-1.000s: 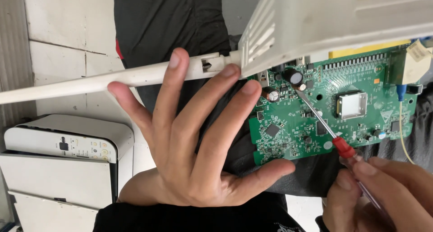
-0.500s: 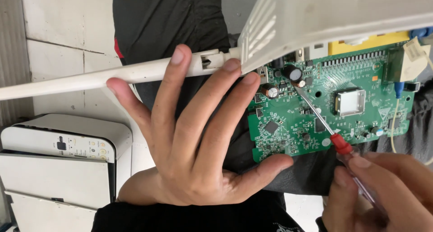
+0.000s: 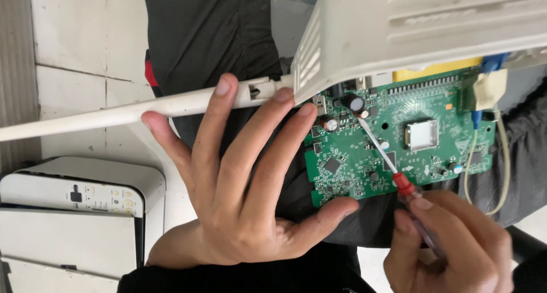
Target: Repairing a wireless router by manipulating internal components and using precision tools
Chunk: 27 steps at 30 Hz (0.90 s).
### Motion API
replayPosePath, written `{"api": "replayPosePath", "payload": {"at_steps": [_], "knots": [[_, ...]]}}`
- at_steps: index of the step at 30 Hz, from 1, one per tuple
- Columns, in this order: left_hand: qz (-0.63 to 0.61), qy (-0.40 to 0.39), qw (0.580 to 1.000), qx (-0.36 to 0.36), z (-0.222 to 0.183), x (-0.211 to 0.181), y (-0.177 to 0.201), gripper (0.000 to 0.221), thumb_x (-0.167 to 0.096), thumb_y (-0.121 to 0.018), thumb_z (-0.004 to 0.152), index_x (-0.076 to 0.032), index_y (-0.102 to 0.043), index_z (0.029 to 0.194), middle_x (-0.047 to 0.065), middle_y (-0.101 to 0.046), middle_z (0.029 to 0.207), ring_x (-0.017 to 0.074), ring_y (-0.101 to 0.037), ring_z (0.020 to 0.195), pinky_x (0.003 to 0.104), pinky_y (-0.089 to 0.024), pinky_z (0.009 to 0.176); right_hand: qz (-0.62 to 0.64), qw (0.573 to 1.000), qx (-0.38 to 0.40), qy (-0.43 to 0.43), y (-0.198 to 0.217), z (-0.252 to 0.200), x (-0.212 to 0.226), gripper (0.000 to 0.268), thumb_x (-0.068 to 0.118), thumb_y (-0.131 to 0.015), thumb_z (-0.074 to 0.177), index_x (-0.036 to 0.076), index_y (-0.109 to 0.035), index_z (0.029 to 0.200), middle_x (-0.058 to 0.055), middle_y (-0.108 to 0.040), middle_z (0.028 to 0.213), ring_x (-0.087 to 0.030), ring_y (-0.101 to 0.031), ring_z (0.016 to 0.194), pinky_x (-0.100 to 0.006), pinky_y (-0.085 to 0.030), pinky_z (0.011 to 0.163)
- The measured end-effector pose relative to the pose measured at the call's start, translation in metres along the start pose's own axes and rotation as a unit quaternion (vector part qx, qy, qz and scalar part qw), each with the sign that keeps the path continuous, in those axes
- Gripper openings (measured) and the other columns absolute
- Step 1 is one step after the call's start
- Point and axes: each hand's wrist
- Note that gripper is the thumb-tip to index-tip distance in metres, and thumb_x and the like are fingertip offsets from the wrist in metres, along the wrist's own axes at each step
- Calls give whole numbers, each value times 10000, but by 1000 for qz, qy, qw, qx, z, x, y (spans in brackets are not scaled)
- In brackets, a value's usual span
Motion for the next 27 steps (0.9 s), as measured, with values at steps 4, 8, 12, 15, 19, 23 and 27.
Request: {"api": "replayPosePath", "payload": {"at_steps": [4,8,12,15,19,23,27], "knots": [[-6,14,1000,0,1,-4,2,654,-626,-481,957,-106,-751,1248,62,-705,1295,461,-538,1386,688,-14,1213,-21,1000,8,-14,4,5,12,165,4,-716,1051,-93,-629,1152,-341,-663,1172,-373,-716,975,-423,-584,842],[-9,23,1000,0,1,-6,1,648,-622,-483,948,-112,-749,1246,57,-693,1292,461,-534,1394,696,-21,1223,-41,998,39,31,19,9,2,177,-5,-736,1038,-121,-664,1151,-357,-662,1169,-360,-706,962,-447,-615,898],[-11,23,1000,-12,3,-6,1,645,-616,-473,949,-108,-763,1220,64,-706,1268,469,-543,1379,698,-23,1216,-50,998,45,18,19,12,4,138,-26,-737,1027,-103,-717,1139,-326,-690,1179,-324,-696,962,-428,-600,914],[-10,13,1000,-2,2,-4,2,649,-623,-482,952,-111,-753,1244,71,-710,1287,471,-542,1385,684,-15,1215,-46,997,55,16,15,14,5,142,-30,-815,984,-62,-732,1095,-240,-726,1127,-278,-712,907,-376,-581,848],[-6,11,1000,-5,1,-5,-1,655,-636,-496,941,-113,-756,1239,65,-697,1283,463,-535,1386,688,-19,1220,-16,998,28,49,14,9,-7,177,-31,-832,969,-49,-708,1094,-226,-726,1115,-287,-723,880,-372,-561,816],[-3,-9,1000,-12,0,-1,-3,674,-650,-524,932,-99,-771,1231,71,-697,1284,463,-528,1380,679,-4,1212,8,997,-11,74,7,10,-12,136,-12,-779,964,-72,-688,1044,-261,-704,1062,-305,-696,827,-380,-546,768],[0,-2,1000,-10,1,-3,-1,671,-651,-513,935,-104,-765,1231,68,-710,1275,467,-541,1376,669,-11,1216,31,997,-25,64,9,4,-14,137,-29,-773,957,-73,-670,1036,-259,-687,1062,-299,-716,853,-366,-569,801]]}}
Point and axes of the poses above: each hand's wrist, its own z-axis towards the middle knuckle, its own y-axis out of the back of the hand, x = y × z
